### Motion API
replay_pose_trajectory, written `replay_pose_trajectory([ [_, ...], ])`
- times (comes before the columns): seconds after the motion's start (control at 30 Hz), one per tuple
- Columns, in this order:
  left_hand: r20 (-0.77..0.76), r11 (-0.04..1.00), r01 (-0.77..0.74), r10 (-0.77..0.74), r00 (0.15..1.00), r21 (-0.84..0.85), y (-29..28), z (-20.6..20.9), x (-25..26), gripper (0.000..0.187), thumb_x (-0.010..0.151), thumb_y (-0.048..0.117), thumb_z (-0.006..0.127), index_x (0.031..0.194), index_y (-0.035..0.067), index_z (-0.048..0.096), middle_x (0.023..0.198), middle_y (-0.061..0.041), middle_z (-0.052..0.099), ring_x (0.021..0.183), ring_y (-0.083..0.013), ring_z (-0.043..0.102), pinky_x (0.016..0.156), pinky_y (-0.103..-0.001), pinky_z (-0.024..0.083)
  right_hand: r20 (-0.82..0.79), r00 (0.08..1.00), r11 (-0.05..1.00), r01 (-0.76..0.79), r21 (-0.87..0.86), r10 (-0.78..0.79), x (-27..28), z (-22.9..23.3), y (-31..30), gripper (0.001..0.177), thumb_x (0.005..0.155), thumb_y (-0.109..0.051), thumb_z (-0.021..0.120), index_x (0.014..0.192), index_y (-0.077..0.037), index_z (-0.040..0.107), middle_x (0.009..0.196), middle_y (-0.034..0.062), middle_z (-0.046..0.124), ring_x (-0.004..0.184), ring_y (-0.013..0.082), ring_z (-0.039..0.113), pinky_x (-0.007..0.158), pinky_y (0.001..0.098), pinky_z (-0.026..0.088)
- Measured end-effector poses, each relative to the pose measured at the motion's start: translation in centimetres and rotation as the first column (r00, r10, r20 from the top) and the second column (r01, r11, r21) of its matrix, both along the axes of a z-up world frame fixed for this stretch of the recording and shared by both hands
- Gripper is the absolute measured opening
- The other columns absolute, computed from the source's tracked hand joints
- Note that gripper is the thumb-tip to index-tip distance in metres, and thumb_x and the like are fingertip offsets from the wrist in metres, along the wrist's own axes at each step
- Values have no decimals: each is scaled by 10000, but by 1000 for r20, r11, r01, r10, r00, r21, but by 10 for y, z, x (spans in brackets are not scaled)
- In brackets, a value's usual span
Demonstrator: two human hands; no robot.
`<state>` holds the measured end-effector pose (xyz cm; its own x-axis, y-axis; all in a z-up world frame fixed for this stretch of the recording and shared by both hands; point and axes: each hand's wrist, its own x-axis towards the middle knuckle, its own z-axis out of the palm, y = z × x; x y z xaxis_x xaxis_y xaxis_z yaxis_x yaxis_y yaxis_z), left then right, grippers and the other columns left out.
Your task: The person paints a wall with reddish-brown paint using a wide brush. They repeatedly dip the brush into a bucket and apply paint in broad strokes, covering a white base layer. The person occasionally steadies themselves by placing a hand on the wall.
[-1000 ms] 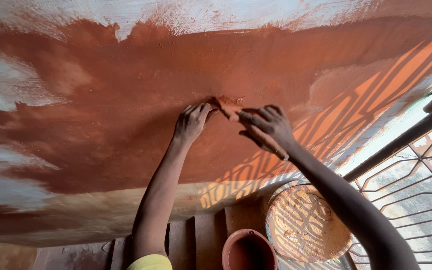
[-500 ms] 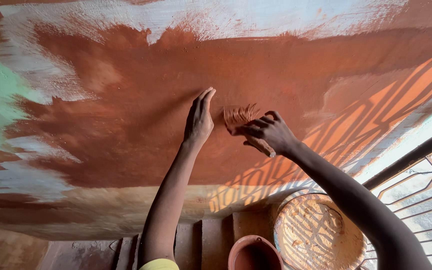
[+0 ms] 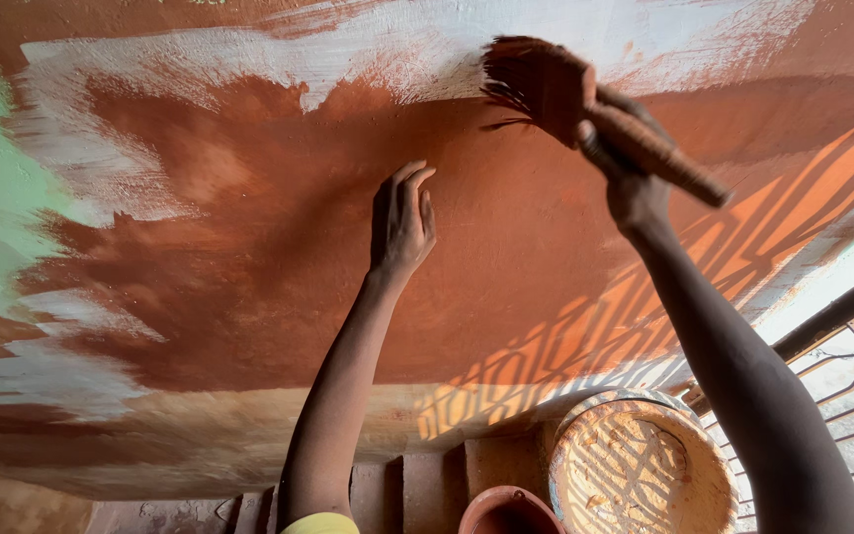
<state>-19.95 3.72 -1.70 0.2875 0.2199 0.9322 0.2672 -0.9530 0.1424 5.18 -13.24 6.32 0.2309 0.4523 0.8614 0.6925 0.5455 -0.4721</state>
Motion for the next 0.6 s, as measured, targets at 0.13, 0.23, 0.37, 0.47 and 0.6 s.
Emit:
replay_pose_trajectory([
  [0.13, -42, 998, 30, -27, 999, 53, -3, 19, 8, 424, 998, 55, 662, 1394, 85, 513, 1438, -107, 537, 1312, -289, 547, 1111, -444, 439, -119, 986, 978, 137, 156, -119, 52, 21, -2, 387, 1148, -212, 751, 1473, -45, 622, 1344, 166, 687, 1221, 264, 680, 1136, 436, 611],
  [0.23, -67, 995, 26, -19, 998, 101, -4, 29, 10, 440, 999, 59, 665, 1407, 92, 504, 1455, -98, 520, 1323, -284, 534, 1119, -448, 426, -204, 970, 843, 216, 492, -130, 72, 24, -9, 373, 1127, -132, 770, 1438, -16, 600, 1367, 156, 649, 1151, 243, 650, 975, 384, 617],
  [0.37, -44, 990, 62, -57, 997, 128, -11, 37, 37, 509, 990, 63, 675, 1450, 72, 457, 1487, -128, 495, 1352, -297, 512, 1143, -461, 424, -213, 977, 925, 87, 370, -7, 47, 3, -5, 367, 1120, -173, 741, 1420, -29, 587, 1404, 133, 615, 1332, 259, 597, 1229, 430, 539],
  [0.47, -23, 975, 143, -141, 990, 168, -22, 46, 74, 570, 984, 97, 696, 1474, 58, 407, 1504, -157, 459, 1369, -322, 483, 1156, -489, 405, -245, 969, 990, -4, -144, -32, 37, -1, -12, 415, 1009, -261, 728, 1358, -65, 616, 1375, 87, 625, 1291, 220, 589, 1138, 392, 504],
  [0.6, -108, 959, 146, -123, 986, 244, -30, 43, 86, 605, 978, 146, 712, 1478, 68, 379, 1523, -164, 437, 1367, -319, 481, 1163, -530, 385, -142, 987, 996, 66, -58, -74, 82, 15, -39, 340, 1073, -213, 707, 1349, -24, 648, 1459, 106, 567, 1334, 217, 545, 1164, 377, 475],
])
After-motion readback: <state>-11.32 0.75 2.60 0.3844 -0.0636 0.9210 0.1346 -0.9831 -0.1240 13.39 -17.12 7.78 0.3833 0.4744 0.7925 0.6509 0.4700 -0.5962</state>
